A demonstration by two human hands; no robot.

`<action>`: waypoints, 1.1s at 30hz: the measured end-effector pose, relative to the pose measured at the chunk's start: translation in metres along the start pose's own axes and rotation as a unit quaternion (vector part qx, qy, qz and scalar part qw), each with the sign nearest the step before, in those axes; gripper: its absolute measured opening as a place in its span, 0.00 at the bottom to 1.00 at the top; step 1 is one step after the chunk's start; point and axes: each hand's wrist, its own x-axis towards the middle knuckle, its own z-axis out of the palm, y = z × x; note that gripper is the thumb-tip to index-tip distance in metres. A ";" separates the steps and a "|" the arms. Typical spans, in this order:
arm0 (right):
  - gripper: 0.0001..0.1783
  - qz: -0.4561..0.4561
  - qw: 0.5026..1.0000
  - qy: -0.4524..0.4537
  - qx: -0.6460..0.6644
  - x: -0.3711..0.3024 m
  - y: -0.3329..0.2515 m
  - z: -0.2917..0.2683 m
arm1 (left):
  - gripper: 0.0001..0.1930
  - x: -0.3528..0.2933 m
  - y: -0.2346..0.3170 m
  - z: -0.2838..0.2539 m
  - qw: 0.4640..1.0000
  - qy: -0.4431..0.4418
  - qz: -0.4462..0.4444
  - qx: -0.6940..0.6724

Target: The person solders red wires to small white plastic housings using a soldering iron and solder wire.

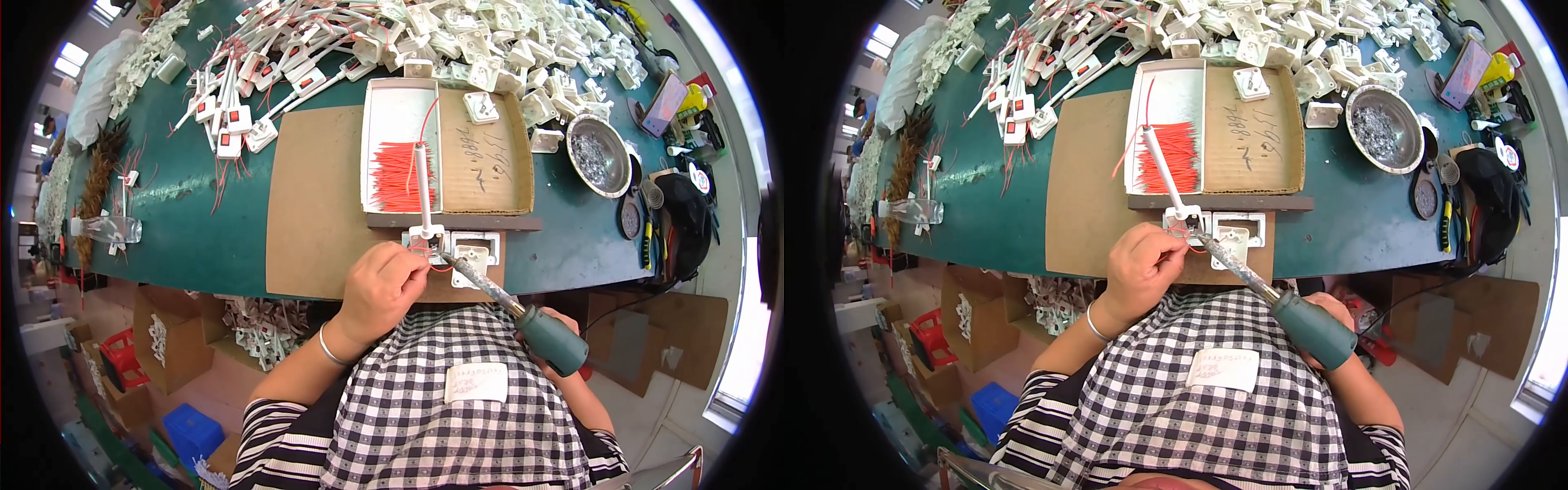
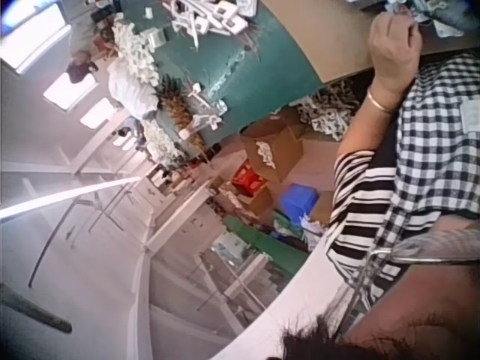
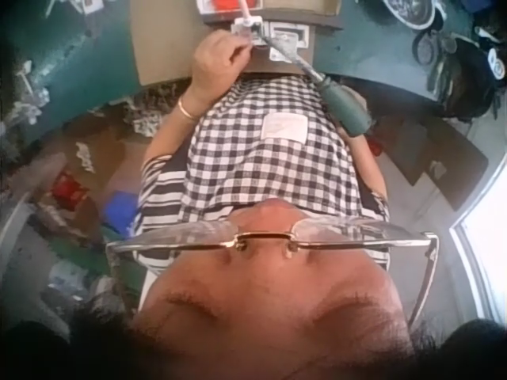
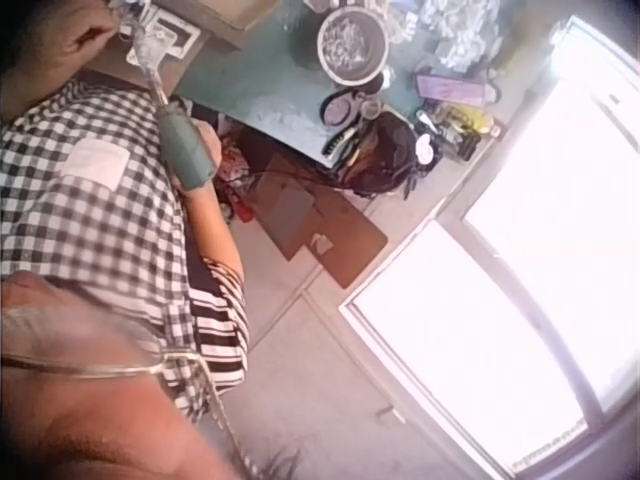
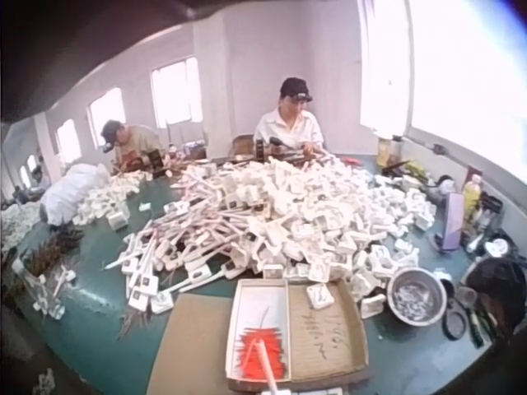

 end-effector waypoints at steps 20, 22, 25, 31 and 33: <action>0.16 0.070 0.997 -0.018 0.002 0.002 0.002 0.003 | 0.10 0.000 -0.003 0.000 1.000 0.002 0.017 -0.009; 0.17 0.059 0.998 -0.024 0.002 0.004 0.000 0.000 | 0.11 0.000 -0.004 0.000 1.000 0.004 0.021 -0.013; 0.19 0.090 0.996 -0.016 0.004 -0.001 -0.001 0.001 | 0.11 0.000 -0.004 0.000 1.000 -0.002 0.018 -0.015; 0.26 0.048 0.995 -0.010 0.082 -0.004 0.004 -0.005 | 0.11 0.000 -0.004 0.000 1.000 -0.001 0.017 -0.014; 0.27 0.056 0.995 -0.017 0.085 -0.008 0.004 -0.005 | 0.10 -0.001 -0.004 -0.001 1.000 -0.008 0.014 -0.014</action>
